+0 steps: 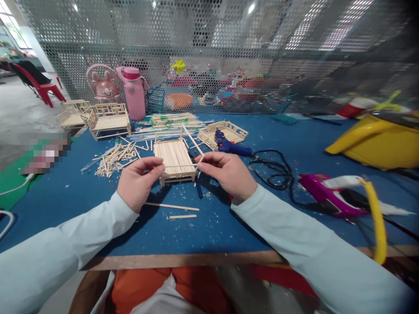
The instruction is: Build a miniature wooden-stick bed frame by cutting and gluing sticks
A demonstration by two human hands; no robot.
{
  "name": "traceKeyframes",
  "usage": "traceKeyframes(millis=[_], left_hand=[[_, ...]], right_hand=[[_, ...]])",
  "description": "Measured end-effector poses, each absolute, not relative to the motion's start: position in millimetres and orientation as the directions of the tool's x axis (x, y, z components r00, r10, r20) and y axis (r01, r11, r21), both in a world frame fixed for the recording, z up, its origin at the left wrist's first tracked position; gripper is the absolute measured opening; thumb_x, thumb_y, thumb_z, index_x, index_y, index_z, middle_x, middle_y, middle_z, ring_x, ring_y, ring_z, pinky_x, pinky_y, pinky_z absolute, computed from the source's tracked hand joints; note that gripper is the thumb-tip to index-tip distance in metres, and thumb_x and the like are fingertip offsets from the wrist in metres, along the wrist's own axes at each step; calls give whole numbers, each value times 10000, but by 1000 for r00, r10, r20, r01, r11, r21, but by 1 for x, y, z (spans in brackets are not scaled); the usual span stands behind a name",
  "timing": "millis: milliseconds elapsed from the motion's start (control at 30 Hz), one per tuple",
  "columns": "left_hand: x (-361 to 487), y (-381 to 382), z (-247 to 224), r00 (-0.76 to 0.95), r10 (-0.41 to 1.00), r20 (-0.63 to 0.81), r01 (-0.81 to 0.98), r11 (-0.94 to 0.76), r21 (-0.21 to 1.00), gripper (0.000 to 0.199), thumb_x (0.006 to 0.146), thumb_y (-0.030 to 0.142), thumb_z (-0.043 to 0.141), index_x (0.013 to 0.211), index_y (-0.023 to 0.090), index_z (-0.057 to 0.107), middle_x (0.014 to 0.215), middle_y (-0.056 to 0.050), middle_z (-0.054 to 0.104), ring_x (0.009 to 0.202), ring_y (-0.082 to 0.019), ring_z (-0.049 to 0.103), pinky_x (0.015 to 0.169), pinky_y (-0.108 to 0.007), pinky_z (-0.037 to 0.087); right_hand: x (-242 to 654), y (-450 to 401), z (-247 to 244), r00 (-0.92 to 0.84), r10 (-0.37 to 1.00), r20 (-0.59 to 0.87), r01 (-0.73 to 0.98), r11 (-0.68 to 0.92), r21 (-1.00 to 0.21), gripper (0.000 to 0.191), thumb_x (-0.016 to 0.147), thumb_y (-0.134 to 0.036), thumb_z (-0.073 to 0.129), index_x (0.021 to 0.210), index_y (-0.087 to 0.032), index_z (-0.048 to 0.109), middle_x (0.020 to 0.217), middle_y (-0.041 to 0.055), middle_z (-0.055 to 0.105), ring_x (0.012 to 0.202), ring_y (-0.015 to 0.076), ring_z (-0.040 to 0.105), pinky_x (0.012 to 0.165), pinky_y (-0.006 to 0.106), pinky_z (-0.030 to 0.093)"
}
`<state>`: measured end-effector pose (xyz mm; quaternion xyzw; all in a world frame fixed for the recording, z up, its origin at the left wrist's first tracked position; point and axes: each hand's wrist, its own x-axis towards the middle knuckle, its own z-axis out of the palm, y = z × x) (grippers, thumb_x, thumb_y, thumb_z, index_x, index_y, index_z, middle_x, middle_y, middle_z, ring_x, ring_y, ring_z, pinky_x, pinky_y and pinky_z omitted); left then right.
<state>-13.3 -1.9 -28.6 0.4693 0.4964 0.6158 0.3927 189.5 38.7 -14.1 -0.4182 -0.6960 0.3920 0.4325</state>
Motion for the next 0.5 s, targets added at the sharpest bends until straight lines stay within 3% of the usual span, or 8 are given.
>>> traceKeyframes(millis=[267,500], left_hand=[[-15,-1,-30,-281,943,178,-58,-201,978,228,563,275,746,749,160,682,705,-6,661,621,-97,566,607,-238,474],[-13,-2,-28,-284,937,203,8,-209,978,245,567,297,736,758,155,678,718,-19,663,623,-106,560,595,-247,476]], right_hand=[[188,38,-13,-253,924,285,256,348,-902,218,657,-327,674,797,-161,659,719,14,651,648,128,566,677,306,472],[189,38,-14,-270,914,302,263,372,-890,200,679,-323,658,801,-165,664,770,29,671,689,139,587,711,320,478]])
